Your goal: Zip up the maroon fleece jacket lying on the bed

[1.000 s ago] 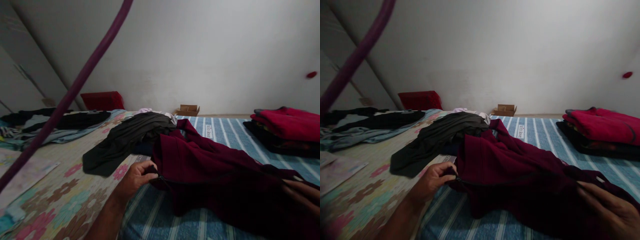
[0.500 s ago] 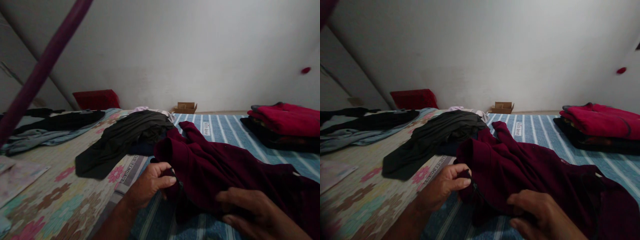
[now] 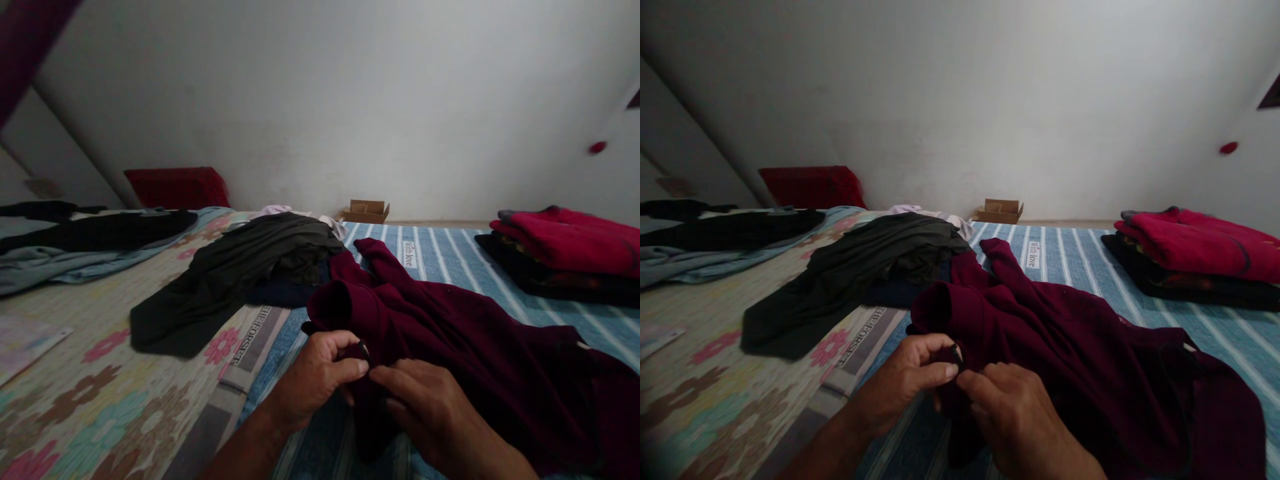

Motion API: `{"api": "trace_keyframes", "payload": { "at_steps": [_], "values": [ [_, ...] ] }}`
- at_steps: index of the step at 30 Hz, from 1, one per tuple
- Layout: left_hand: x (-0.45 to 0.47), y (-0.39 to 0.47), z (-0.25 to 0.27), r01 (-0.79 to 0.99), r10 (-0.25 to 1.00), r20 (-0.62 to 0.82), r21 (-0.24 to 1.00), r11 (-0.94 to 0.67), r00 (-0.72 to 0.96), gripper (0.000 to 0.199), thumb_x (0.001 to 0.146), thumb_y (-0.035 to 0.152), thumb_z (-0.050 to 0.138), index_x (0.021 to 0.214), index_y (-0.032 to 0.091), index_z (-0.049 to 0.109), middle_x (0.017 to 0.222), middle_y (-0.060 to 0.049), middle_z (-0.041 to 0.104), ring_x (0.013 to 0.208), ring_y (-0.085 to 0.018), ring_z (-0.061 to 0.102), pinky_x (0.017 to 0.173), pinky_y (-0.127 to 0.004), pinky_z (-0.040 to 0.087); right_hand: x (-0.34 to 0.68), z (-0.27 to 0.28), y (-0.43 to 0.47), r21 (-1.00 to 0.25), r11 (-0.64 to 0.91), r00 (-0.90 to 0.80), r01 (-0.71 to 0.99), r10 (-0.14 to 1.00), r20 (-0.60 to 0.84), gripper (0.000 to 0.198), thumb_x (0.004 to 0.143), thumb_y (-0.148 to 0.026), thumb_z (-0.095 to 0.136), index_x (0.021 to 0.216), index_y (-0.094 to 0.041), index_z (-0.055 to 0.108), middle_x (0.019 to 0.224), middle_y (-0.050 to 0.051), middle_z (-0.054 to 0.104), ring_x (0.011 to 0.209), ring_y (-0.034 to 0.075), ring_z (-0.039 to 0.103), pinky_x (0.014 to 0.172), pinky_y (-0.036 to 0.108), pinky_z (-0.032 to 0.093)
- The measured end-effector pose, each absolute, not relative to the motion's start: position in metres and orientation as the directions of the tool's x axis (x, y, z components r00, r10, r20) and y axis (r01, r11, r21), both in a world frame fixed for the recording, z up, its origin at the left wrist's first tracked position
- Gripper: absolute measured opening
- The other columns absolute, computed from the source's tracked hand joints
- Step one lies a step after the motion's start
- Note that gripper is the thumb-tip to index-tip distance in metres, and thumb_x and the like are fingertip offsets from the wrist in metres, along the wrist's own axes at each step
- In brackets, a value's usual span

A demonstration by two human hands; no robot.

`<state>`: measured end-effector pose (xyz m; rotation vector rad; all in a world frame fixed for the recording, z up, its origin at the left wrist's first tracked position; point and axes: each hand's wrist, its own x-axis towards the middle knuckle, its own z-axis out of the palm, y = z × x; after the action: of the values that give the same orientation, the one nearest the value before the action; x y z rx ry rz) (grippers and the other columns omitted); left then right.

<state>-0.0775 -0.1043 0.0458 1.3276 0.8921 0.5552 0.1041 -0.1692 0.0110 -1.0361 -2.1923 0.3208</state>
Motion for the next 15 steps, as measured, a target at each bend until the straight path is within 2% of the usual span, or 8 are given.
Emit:
{"api": "trace_keyframes", "payload": {
  "at_steps": [2,6,9,12,15],
  "values": [
    [-0.075,-0.105,0.047,0.150,0.781,-0.233,0.972,0.178,0.579,0.017,0.065,0.024,0.062,0.078,0.013,0.062,0.064,0.001,0.057,0.056,-0.011,0.052,0.046,-0.019,0.042,0.104,0.011,-0.167,-0.406,0.688,-0.486,0.601,0.719,0.497,0.023,0.088,-0.009,0.038,0.101,-0.019,0.054,0.072,0.002,0.055,0.060,0.012,0.047,0.055,0.024,0.035],
    [-0.074,-0.105,0.047,0.184,0.762,-0.222,0.973,0.137,0.608,0.017,0.065,0.022,0.062,0.079,0.014,0.062,0.061,0.003,0.054,0.052,-0.008,0.047,0.045,-0.018,0.037,0.109,0.015,-0.167,-0.391,0.676,-0.514,0.625,0.733,0.445,0.022,0.088,-0.007,0.034,0.089,-0.016,0.055,0.067,0.001,0.053,0.057,0.011,0.044,0.055,0.024,0.032],
    [-0.073,-0.103,0.047,0.227,0.769,-0.180,0.973,0.046,0.613,0.012,0.065,0.019,0.062,0.076,0.014,0.062,0.058,0.005,0.051,0.050,-0.006,0.041,0.046,-0.018,0.032,0.116,0.019,-0.166,-0.358,0.679,-0.517,0.640,0.726,0.453,0.022,0.088,-0.006,0.035,0.085,-0.016,0.054,0.068,0.002,0.053,0.059,0.011,0.045,0.056,0.024,0.032],
    [-0.069,-0.099,0.048,0.252,0.763,-0.140,0.967,-0.031,0.631,0.012,0.065,0.017,0.061,0.076,0.014,0.063,0.063,0.004,0.054,0.057,-0.008,0.045,0.051,-0.019,0.034,0.123,0.022,-0.162,-0.329,0.693,-0.497,0.642,0.702,0.510,0.018,0.088,-0.009,0.039,0.087,-0.016,0.056,0.071,0.003,0.055,0.062,0.012,0.048,0.057,0.025,0.033],
    [-0.063,-0.094,0.048,0.234,0.746,-0.164,0.972,0.012,0.646,0.012,0.064,0.016,0.060,0.076,0.014,0.062,0.067,0.002,0.058,0.062,-0.011,0.050,0.056,-0.021,0.037,0.129,0.022,-0.159,-0.327,0.698,-0.490,0.637,0.695,0.526,0.017,0.089,-0.012,0.040,0.085,-0.016,0.056,0.070,0.004,0.055,0.061,0.012,0.047,0.056,0.025,0.034]
  ]
}}
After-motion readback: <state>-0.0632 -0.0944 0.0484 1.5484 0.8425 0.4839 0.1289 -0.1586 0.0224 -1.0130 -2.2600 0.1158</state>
